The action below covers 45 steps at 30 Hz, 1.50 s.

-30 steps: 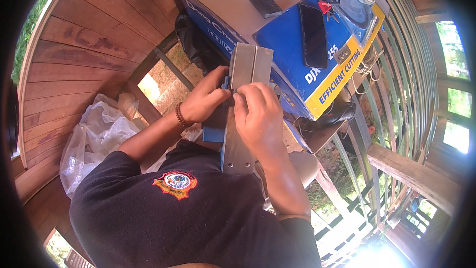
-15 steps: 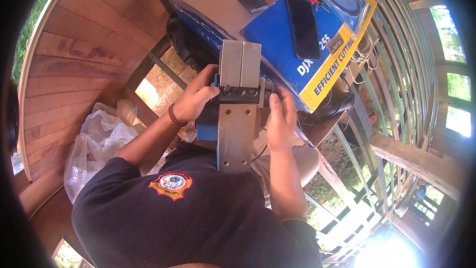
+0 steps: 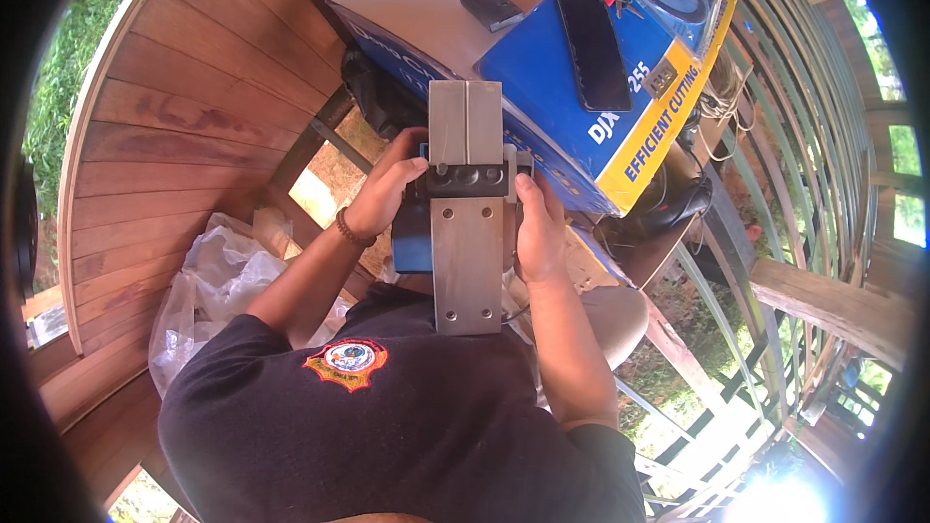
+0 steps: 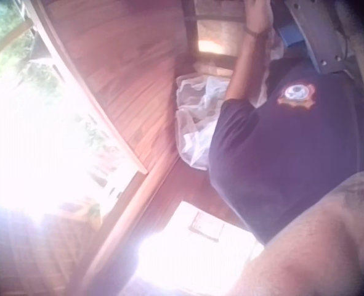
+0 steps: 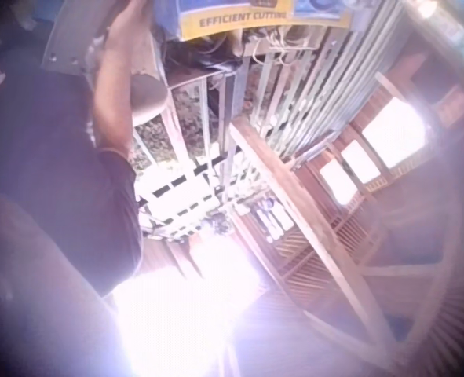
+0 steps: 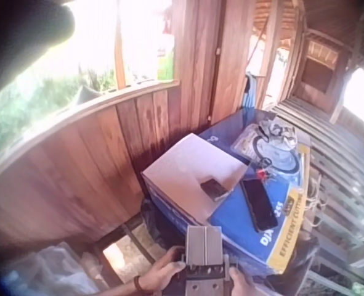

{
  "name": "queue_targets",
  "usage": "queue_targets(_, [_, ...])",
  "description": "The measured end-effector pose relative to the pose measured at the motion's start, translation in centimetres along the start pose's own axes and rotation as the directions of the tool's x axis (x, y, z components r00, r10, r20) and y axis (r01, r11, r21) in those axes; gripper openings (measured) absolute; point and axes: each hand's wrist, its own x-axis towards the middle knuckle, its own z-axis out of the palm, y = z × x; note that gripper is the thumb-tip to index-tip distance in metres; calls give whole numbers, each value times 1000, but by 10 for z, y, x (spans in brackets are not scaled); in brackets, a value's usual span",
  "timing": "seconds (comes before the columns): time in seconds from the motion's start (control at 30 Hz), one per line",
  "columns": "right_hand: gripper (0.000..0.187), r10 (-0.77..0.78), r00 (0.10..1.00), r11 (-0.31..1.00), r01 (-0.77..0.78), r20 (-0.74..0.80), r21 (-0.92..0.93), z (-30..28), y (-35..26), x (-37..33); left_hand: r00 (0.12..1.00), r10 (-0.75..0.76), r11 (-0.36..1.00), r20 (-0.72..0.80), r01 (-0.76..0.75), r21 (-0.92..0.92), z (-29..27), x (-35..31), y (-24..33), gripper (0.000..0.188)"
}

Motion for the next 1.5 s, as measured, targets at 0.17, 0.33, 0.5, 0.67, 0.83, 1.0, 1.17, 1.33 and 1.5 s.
queue_targets(0.17, [51, -26, 1000, 999, 26, -11, -22, -1, 2, 0, 935, 197, 978, -295, -168, 121, 6, -11, 13, 51])
queue_targets(0.33, [52, -25, 1000, 1000, 25, -10, -12, -2, 1, -1, 818, 575, 597, 32, -446, 667, 0, -18, 45, 41])
queue_targets(0.5, [54, -24, 1000, 998, 23, -12, -62, -2, 3, 0, 791, 574, 468, 211, -528, 709, 5, -16, 59, 40])
queue_targets(0.67, [57, -14, 1000, 998, 13, -19, -65, -6, 5, 0, 795, 567, 482, 214, -532, 697, 1, -15, 54, 34])
queue_targets(0.83, [51, -64, 997, 990, 59, -38, -128, -5, 8, 0, 773, 603, 463, 200, -542, 701, 1, -13, 49, 27])
queue_targets(1.0, [54, -63, 998, 995, 61, -19, -82, -5, 8, 1, 791, 591, 499, 159, -513, 698, 4, -16, 50, 23])
queue_targets(1.17, [56, -65, 998, 993, 62, -27, -105, -2, 0, -2, 790, 588, 494, 173, -520, 697, 9, -17, 50, 23])
queue_targets(1.33, [56, -92, 995, 988, 89, -26, -124, 1, -5, -6, 783, 597, 472, 175, -519, 713, 9, -15, 52, 25])
queue_targets(1.5, [54, -91, 996, 990, 88, -22, -109, 0, -2, -4, 798, 587, 505, 135, -491, 709, 10, -15, 51, 26])
